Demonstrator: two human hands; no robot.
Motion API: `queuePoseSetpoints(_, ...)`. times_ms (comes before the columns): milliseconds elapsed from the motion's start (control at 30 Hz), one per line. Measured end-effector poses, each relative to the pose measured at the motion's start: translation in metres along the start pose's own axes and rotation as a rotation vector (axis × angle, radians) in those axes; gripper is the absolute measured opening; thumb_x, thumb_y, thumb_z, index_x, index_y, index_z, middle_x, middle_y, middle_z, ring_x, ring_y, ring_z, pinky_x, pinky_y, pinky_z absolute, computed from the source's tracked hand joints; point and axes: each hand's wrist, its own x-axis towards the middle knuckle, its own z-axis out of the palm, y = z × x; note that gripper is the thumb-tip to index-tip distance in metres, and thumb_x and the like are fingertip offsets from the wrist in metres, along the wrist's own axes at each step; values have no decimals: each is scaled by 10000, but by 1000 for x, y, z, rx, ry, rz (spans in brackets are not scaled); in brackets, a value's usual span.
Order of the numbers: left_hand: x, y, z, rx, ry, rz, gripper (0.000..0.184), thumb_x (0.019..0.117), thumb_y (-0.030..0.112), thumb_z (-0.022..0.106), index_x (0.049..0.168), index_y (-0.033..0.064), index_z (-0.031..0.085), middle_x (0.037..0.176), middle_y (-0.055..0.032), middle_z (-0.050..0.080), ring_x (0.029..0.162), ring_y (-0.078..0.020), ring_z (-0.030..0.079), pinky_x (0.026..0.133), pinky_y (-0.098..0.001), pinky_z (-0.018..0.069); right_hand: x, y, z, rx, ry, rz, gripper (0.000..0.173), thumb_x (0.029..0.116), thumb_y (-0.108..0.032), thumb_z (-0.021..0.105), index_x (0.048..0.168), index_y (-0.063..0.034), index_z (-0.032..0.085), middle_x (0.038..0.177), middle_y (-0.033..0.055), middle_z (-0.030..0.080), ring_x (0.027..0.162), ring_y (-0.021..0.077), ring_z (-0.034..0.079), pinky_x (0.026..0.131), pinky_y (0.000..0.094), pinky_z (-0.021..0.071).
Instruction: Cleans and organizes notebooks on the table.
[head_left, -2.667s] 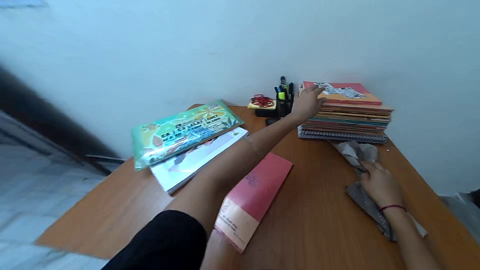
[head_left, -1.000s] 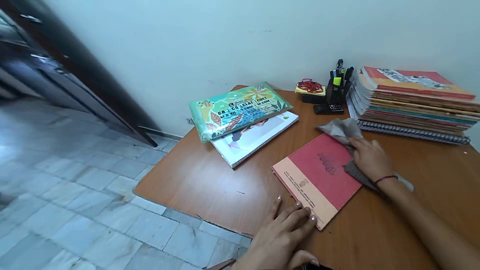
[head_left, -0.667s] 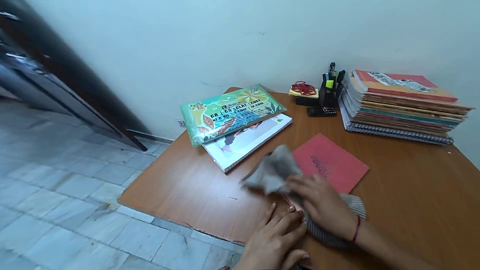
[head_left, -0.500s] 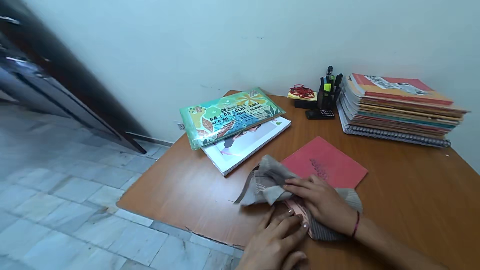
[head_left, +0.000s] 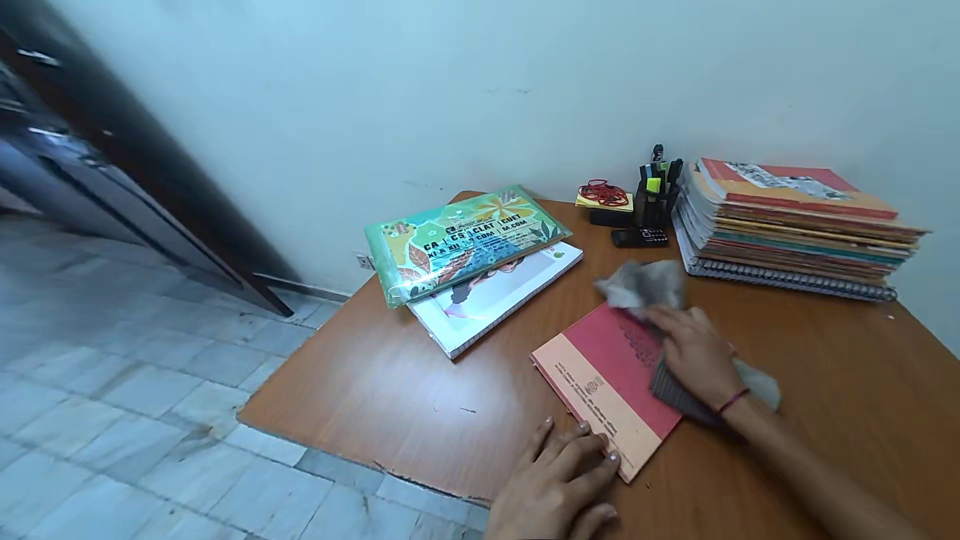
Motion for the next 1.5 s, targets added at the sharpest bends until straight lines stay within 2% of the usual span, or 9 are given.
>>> queuePoseSetpoints(233,0,3,-2,14,-1,-27,314,1013,328,584,1149,119,774,1345,-156,670,1331,-381,576,1096,-654,397,-36,-80,12,179,-108,-495,433,867,11,577,1221,-153,765,1286,57,728,934,325,710,734,467,562)
queuePoseSetpoints(367,-1,0,0,13,-15,-30,384,1022,406,559,1274,176,735,1431,-102,624,1376,-338,544,1124,-654,362,-17,-41,15,114,-84,-368,439,892,31,553,1223,-158,771,1275,35,734,964,317,718,783,502,577)
queuePoseSetpoints(600,-3,2,-3,59,-46,66,495,968,498,617,1318,157,700,1409,-124,635,1353,-325,565,1121,-598,397,5,54,-32,-68,-119,176,416,990,81,515,1329,-71,701,1342,161,684,1164,505,617,945,680,467)
queuePoseSetpoints(900,-15,40,6,63,-50,233,422,928,329,727,1283,103,699,1000,-150,714,1002,-335,686,1063,-489,450,-46,106,-68,-87,-13,400,385,997,106,493,1298,-8,704,1326,233,674,1204,529,600,1029,692,400)
queuePoseSetpoints(1033,-2,40,12,170,-106,276,388,1002,278,634,1373,166,633,1311,-129,668,1251,-319,611,1086,-506,428,-46,105,-69,-74,-10,417,369,1003,87,501,1290,-13,710,1332,226,670,1202,529,595,1014,692,412)
queuePoseSetpoints(1133,8,35,19,191,-109,322,339,1046,230,549,1365,160,641,1367,-113,654,1286,-277,608,1057,-460,468,-46,107,-71,-58,-18,429,361,1011,76,506,1295,-18,709,1336,214,672,1206,523,595,1018,687,407)
queuePoseSetpoints(1333,51,19,-7,195,251,433,340,1079,249,388,1236,111,656,1187,-70,738,1020,-177,700,822,-315,539,-47,106,-71,-33,-19,416,367,1013,71,500,1301,-23,707,1353,200,668,1220,504,596,1027,670,413)
queuePoseSetpoints(1433,92,9,-49,-6,410,267,449,1102,393,377,1104,74,693,961,-26,738,867,-57,692,765,-237,572,-47,107,-72,-2,-23,405,372,1015,77,491,1310,-14,698,1360,212,660,1226,504,592,1035,664,407)
queuePoseSetpoints(1500,116,7,-74,-231,520,65,394,1090,324,437,1003,31,685,844,62,683,783,64,633,721,-154,542,-47,106,-74,18,-28,417,371,1018,67,494,1316,-22,696,1369,202,657,1228,501,586,1033,663,404)
